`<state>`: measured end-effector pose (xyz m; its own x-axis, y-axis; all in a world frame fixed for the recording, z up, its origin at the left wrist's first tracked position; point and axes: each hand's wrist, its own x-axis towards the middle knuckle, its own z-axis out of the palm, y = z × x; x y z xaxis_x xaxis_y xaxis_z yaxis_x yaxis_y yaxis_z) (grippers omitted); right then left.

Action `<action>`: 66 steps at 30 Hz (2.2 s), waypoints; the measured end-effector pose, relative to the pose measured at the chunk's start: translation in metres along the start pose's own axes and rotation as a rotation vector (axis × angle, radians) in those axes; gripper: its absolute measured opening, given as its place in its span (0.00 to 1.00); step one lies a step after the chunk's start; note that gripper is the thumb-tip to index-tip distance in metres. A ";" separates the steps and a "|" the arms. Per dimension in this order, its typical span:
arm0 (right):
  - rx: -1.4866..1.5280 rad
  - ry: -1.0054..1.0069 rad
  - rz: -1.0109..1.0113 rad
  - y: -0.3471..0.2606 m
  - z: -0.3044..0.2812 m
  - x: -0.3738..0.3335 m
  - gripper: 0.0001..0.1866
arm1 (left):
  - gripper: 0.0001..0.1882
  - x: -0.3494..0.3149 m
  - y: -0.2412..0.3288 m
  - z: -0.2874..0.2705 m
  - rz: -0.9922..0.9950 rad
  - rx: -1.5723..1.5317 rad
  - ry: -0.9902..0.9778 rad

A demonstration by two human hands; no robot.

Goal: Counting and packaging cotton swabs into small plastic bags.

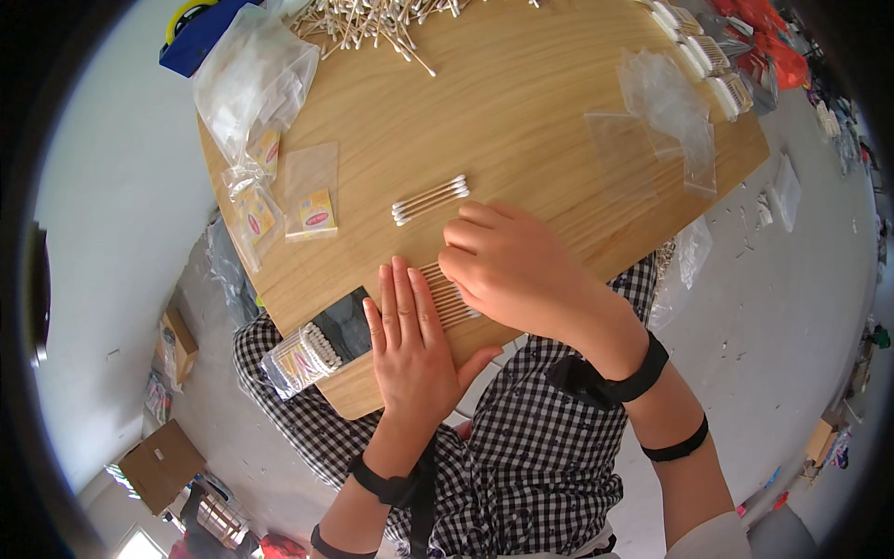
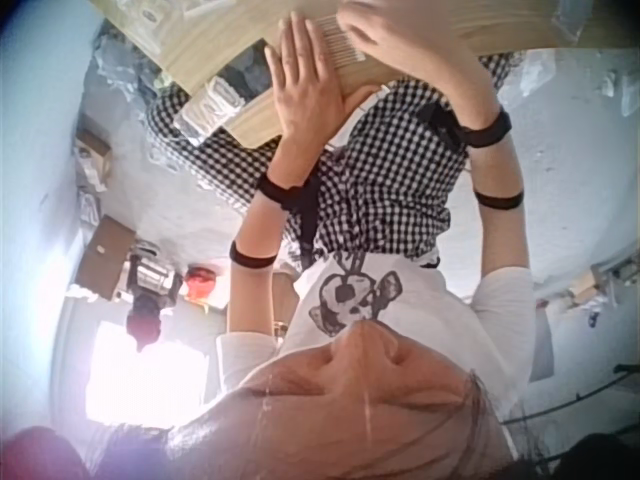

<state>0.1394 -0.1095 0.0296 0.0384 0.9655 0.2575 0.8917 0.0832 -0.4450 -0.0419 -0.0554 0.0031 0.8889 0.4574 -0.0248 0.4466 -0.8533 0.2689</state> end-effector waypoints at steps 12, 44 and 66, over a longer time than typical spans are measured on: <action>-0.054 -0.036 0.282 0.004 -0.028 -0.029 0.10 | 0.60 -0.001 -0.004 0.005 -0.011 -0.018 0.030; -0.113 -0.118 0.045 -0.024 -0.002 -0.005 0.07 | 0.58 -0.012 0.001 0.005 -0.028 0.053 0.016; -0.306 -0.118 0.980 -0.014 -0.122 -0.144 0.07 | 0.60 -0.009 0.000 0.007 -0.028 0.006 0.041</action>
<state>0.1763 -0.2796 0.1034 0.7801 0.5948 -0.1941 0.5698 -0.8035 -0.1723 -0.0492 -0.0617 -0.0033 0.8712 0.4908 0.0072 0.4719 -0.8415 0.2631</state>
